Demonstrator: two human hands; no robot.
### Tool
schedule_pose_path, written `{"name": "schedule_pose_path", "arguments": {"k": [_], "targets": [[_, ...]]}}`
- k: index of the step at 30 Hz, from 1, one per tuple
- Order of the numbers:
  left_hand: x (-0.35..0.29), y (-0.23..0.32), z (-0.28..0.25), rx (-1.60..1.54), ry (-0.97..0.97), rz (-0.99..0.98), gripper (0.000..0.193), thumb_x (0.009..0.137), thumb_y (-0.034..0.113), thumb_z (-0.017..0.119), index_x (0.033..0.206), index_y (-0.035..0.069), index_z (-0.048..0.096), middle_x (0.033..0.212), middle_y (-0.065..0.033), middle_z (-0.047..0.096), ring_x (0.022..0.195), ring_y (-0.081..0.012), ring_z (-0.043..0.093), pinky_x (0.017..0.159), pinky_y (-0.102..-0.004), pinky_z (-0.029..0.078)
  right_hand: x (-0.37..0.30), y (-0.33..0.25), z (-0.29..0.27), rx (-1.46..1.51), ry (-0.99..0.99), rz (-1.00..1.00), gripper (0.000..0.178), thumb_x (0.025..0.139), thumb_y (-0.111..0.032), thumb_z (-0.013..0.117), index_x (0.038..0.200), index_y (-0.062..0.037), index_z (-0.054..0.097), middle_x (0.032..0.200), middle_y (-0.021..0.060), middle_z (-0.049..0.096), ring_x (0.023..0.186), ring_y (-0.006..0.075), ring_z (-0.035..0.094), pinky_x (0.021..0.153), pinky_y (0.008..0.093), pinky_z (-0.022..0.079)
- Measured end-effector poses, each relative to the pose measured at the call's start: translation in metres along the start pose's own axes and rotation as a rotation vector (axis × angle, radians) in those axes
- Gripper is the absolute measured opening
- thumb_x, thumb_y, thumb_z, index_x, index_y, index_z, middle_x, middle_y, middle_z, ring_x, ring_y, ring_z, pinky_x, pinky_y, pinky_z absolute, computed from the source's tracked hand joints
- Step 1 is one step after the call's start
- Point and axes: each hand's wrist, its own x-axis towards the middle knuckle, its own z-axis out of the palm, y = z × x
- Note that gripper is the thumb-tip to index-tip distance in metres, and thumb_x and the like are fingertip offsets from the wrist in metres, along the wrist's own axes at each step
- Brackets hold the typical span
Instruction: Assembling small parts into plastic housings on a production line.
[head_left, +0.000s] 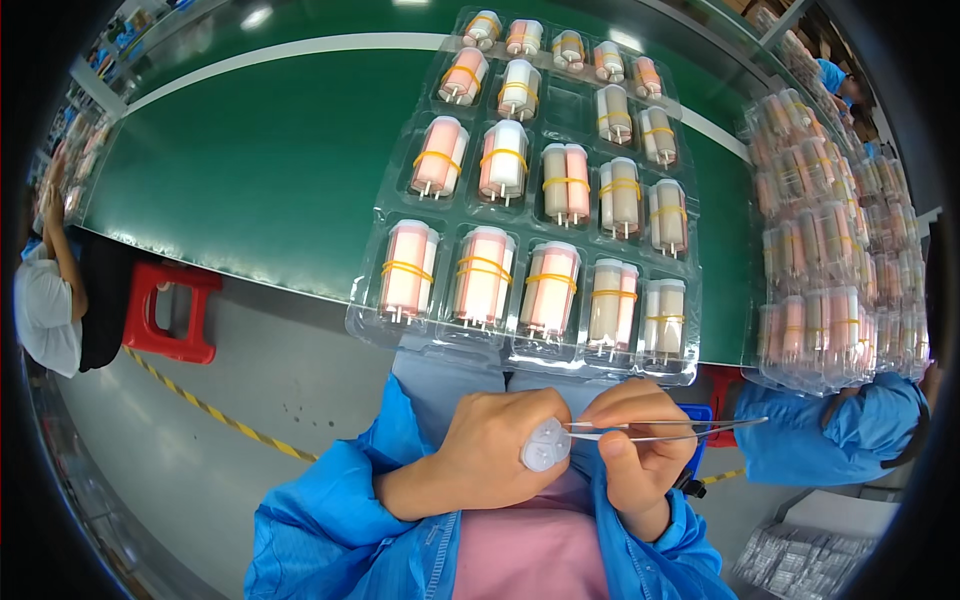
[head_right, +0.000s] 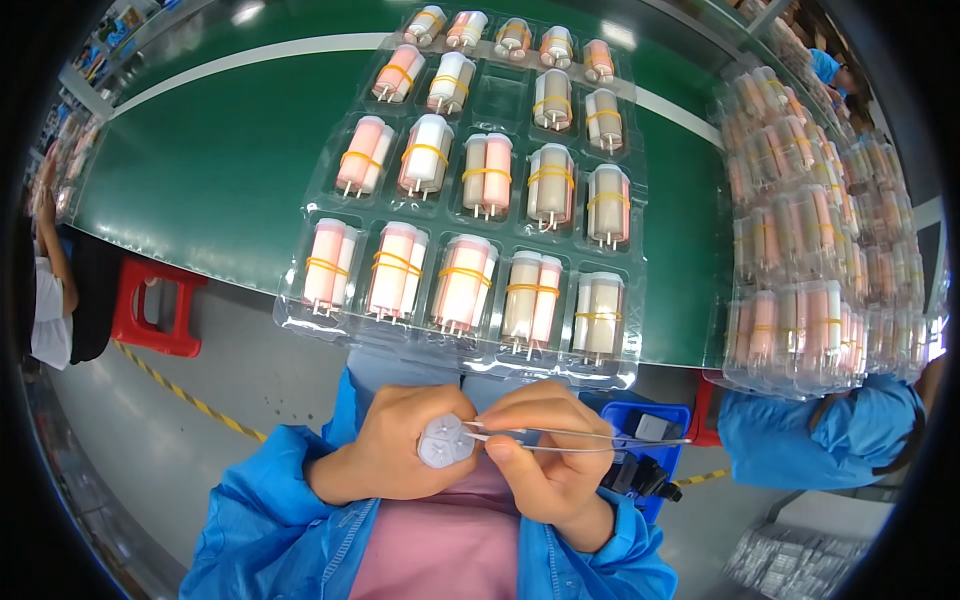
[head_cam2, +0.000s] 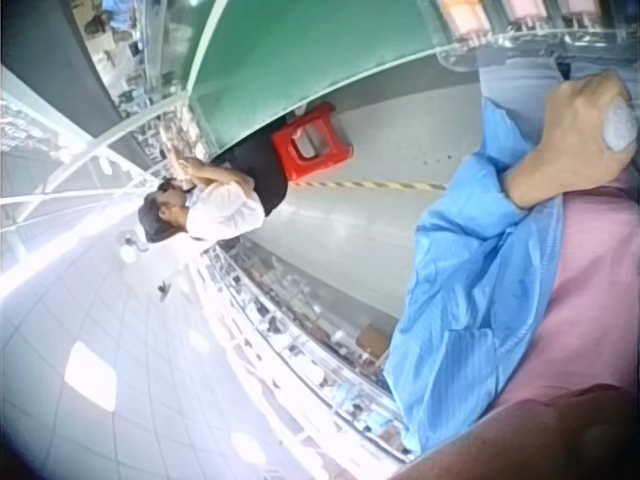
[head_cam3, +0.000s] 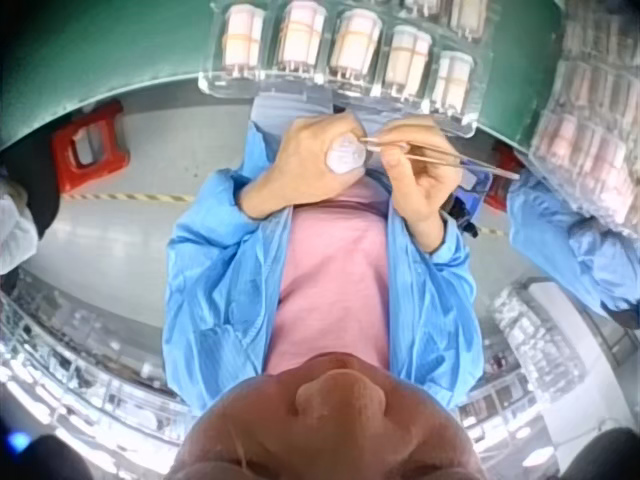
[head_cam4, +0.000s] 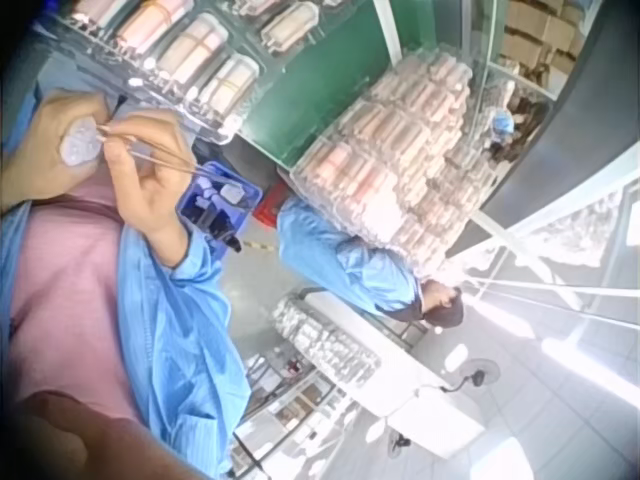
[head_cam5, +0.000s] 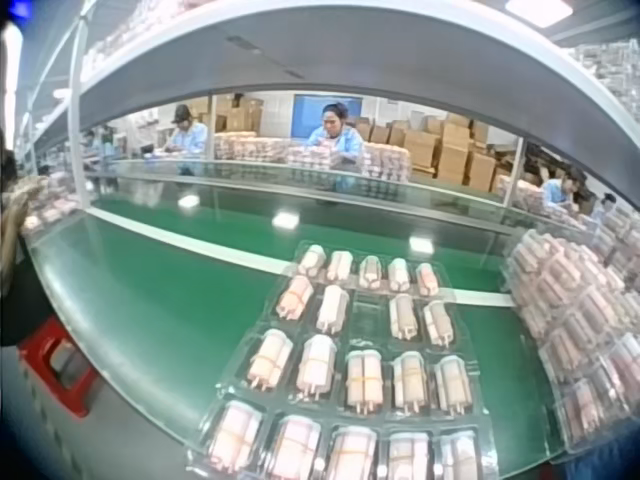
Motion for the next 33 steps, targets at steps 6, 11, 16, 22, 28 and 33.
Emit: {"name": "schedule_pose_path", "arguments": {"k": [6, 11, 16, 22, 28, 33], "targets": [[0.002, 0.004, -0.003, -0.103, -0.047, -0.062, 0.018, 0.068, 0.011, 0.071, 0.078, 0.007, 0.057, 0.067, -0.0112, 0.062, 0.06, -0.0308, 0.062, 0.051, -0.0377, 0.046, 0.0, 0.001, 0.002, 0.031, -0.019, 0.006, 0.014, 0.078, -0.002, 0.067, 0.089, 0.0051, 0.063, 0.082, 0.0177, 0.066, 0.072, 0.0203, 0.061, 0.062, 0.0274, 0.047], [0.003, 0.006, -0.003, -0.177, -0.088, -0.104, 0.019, 0.068, 0.011, 0.072, 0.079, 0.006, 0.057, 0.067, -0.0118, 0.061, 0.061, -0.031, 0.063, 0.052, -0.0374, 0.047, -0.001, -0.003, 0.003, 0.014, -0.021, 0.004, 0.014, 0.076, -0.002, 0.069, 0.088, 0.0044, 0.063, 0.081, 0.0168, 0.066, 0.069, 0.021, 0.062, 0.06, 0.0279, 0.047], [0.003, 0.005, -0.002, -0.168, -0.088, -0.059, 0.021, 0.066, 0.011, 0.071, 0.08, 0.005, 0.056, 0.068, -0.013, 0.062, 0.062, -0.0324, 0.062, 0.053, -0.0381, 0.047, 0.007, -0.007, 0.004, -0.098, -0.106, -0.056, 0.015, 0.073, -0.002, 0.071, 0.085, 0.0027, 0.063, 0.079, 0.0141, 0.066, 0.066, 0.023, 0.063, 0.058, 0.0296, 0.048], [0.002, 0.004, -0.001, -0.111, -0.085, -0.04, 0.021, 0.066, 0.011, 0.071, 0.081, 0.005, 0.056, 0.066, -0.014, 0.06, 0.061, -0.0342, 0.061, 0.052, -0.0404, 0.047, 0.01, -0.008, 0.004, -0.129, -0.147, -0.094, 0.016, 0.072, -0.002, 0.073, 0.085, -0.0004, 0.064, 0.079, 0.0121, 0.066, 0.066, 0.0242, 0.063, 0.058, 0.0299, 0.049], [0.002, 0.004, -0.001, -0.03, -0.097, -0.024, 0.02, 0.068, 0.013, 0.07, 0.08, 0.006, 0.056, 0.066, -0.0139, 0.06, 0.061, -0.0347, 0.06, 0.051, -0.0418, 0.046, 0.014, -0.011, 0.003, -0.16, -0.177, -0.088, 0.014, 0.071, -0.002, 0.072, 0.082, -0.0002, 0.065, 0.077, 0.0112, 0.066, 0.065, 0.024, 0.062, 0.058, 0.0296, 0.049], [0.0, 0.003, -0.001, 0.044, -0.091, 0.022, 0.019, 0.068, 0.014, 0.068, 0.079, 0.005, 0.055, 0.067, -0.0129, 0.06, 0.06, -0.0344, 0.06, 0.049, -0.0423, 0.046, 0.019, -0.015, 0.0, -0.16, -0.241, -0.029, 0.01, 0.069, -0.002, 0.072, 0.077, -0.0004, 0.066, 0.074, 0.0111, 0.065, 0.064, 0.0243, 0.061, 0.057, 0.0295, 0.048]]}}
